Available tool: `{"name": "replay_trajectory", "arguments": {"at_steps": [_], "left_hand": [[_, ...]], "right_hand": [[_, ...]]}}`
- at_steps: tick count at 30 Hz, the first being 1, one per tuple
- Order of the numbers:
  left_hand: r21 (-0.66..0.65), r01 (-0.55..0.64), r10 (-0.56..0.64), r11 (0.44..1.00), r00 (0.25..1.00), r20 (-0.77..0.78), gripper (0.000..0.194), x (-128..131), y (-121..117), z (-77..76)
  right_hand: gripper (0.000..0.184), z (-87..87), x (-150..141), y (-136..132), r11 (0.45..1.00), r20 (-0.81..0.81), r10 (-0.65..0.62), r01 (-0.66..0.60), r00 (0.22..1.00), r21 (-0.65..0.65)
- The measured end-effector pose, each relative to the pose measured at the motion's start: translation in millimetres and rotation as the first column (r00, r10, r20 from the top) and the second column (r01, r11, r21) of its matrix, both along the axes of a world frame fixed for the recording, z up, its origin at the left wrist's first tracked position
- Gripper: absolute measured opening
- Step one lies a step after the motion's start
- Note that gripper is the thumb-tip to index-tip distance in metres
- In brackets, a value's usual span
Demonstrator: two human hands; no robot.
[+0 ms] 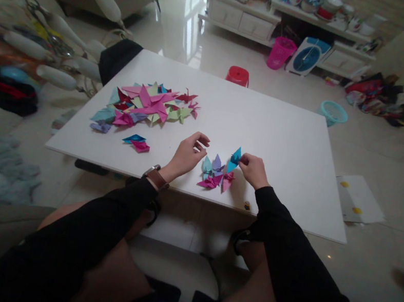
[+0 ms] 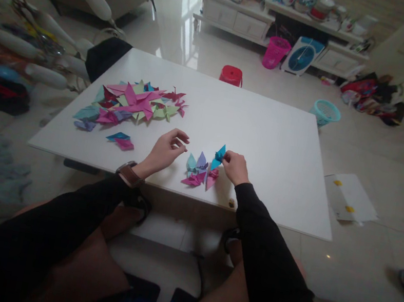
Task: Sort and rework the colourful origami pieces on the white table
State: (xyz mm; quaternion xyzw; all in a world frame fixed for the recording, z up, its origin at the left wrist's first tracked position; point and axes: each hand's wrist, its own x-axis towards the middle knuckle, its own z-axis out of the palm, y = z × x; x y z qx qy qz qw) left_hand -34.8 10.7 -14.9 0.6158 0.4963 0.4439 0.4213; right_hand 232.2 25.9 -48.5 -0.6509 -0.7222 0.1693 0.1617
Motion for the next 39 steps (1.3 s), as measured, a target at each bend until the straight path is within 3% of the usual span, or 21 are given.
{"name": "replay_trajectory", "arguments": {"at_steps": [7,13,21,26,33,39], "left_hand": [[0.005,-0.008,0.008,1.000,1.000,0.009,0.027,-3.7,1.0,1.8],[0.003,-0.004,0.004,1.000,1.000,-0.008,0.025,-8.3,1.6,1.9],[0.012,0.015,-0.014,1.000,0.999,-0.045,0.024,-10.5,4.4,-1.7],[-0.054,0.026,-0.037,0.998,0.980,-0.196,0.020,-17.0,7.3,-1.8],[-0.146,-0.025,-0.057,0.989,0.845,-0.531,0.025,-43.8,23.1,-9.9],[-0.230,-0.192,-0.070,0.954,0.603,-0.795,0.048,-81.1,36.9,-20.0]], "right_hand": [[0.012,-13.6,-15.9,4.0,0.997,0.051,0.034,-0.031,0.998,-0.064],[0.020,-14.8,-15.3,4.8,0.994,0.044,0.000,0.005,0.999,-0.109],[0.023,2.2,-13.7,1.1,0.995,0.065,0.003,0.003,0.998,-0.100],[0.019,17.0,-10.4,-4.1,0.997,0.057,0.010,-0.006,0.998,-0.075],[0.017,16.6,1.3,-11.5,0.996,0.107,0.049,-0.041,0.993,-0.079],[0.017,19.1,8.0,-15.6,0.993,0.155,0.068,-0.051,0.986,-0.107]]}}
